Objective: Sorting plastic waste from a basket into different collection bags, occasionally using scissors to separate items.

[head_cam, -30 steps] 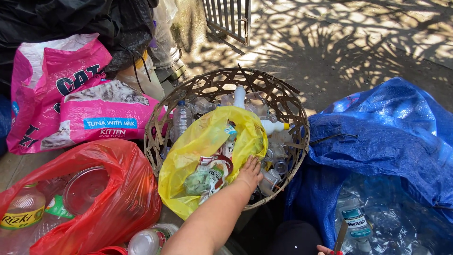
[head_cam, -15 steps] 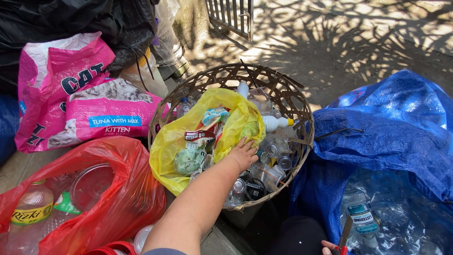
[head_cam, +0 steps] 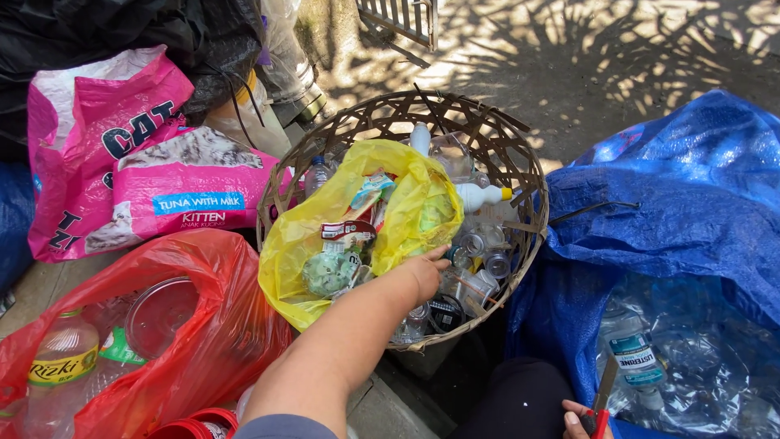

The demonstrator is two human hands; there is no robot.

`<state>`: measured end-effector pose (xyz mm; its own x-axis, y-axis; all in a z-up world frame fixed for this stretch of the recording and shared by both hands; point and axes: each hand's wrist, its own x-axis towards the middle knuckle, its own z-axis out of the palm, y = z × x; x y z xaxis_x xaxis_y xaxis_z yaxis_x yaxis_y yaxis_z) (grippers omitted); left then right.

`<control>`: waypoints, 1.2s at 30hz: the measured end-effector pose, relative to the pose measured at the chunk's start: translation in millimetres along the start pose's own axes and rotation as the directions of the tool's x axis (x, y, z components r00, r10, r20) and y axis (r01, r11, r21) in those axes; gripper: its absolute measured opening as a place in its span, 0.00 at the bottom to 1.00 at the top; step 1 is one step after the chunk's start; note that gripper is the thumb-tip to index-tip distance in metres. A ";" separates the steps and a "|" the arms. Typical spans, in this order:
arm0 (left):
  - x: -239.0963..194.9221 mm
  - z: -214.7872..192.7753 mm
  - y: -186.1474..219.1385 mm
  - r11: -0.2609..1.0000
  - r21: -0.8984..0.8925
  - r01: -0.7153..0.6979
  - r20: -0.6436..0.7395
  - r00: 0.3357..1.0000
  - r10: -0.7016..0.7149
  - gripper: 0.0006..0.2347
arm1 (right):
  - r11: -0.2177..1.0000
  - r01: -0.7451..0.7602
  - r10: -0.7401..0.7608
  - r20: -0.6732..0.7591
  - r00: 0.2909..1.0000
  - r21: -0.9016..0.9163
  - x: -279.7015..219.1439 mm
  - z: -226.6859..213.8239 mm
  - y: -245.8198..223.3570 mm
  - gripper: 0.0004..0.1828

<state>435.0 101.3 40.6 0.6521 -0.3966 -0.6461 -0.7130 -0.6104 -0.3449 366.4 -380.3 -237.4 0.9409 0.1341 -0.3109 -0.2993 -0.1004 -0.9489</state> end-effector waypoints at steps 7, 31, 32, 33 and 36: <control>10.0 50.4 -27.1 1.000 -0.020 0.011 -0.151 0.988 -0.014 0.09 | 0.995 -0.053 0.050 -0.035 0.998 -0.088 -14.3 13.4 -24.2 0.19; 105.6 100.7 80.3 0.969 0.241 0.060 -0.007 0.998 -0.061 0.21 | 1.000 -0.008 0.008 0.034 0.999 0.013 26.3 -10.8 57.8 0.22; 105.5 96.1 84.6 0.961 0.240 0.140 0.063 0.985 -0.159 0.20 | 1.000 0.002 -0.003 0.031 1.000 0.021 30.7 -12.5 59.4 0.22; 105.5 91.4 89.1 0.945 0.243 0.217 0.134 0.958 -0.254 0.21 | 0.999 0.013 -0.014 0.029 0.999 0.029 35.1 -14.6 61.0 0.21; 162.5 160.3 90.4 0.971 0.124 0.202 0.197 0.954 -0.224 0.19 | 0.998 0.040 -0.041 0.021 0.999 0.055 38.8 -17.5 64.4 0.21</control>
<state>435.1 91.6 -204.7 0.7310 -0.1067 -0.6739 -0.5930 -0.5880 -0.5501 386.4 -398.9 -309.7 0.9488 0.1587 -0.2731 -0.2701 -0.0404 -0.9620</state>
